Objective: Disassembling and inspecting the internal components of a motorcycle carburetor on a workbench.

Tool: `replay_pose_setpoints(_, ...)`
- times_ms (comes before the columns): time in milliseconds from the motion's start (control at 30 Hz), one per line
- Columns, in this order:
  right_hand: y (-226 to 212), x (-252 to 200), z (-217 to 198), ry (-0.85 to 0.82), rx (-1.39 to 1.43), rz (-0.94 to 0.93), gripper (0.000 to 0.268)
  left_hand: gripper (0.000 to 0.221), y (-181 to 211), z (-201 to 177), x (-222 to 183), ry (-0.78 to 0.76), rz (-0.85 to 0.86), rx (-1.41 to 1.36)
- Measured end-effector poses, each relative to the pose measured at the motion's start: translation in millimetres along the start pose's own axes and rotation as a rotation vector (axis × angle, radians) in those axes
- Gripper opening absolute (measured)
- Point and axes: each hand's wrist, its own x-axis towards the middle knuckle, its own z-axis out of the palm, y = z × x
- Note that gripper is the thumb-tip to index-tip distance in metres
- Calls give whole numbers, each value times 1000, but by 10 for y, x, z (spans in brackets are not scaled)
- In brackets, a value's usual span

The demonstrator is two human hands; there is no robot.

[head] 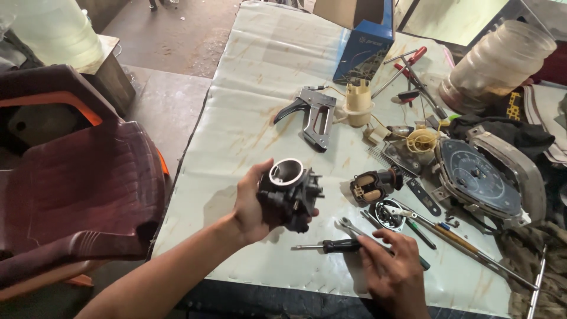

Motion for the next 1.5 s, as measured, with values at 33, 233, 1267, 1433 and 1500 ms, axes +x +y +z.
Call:
replay_pose_setpoints(33,9,10,-7,-45,1,-18,34,78,-1,-14,14,74,-13,-37)
replay_pose_setpoints(233,21,43,20,-122,-46,-109,39,76,40,-18,36,187,12,40)
replay_pose_setpoints(1267,123,-59,50,-119,163,-111,32,86,95,-33,57,546,213,151)
replay_pose_setpoints(1433,159,-96,54,-157,137,-84,32,73,152,82,39,635,108,266)
replay_pose_setpoints(1500,169,-119,66,-195,120,-53,33,76,116,-4,61,605,115,306)
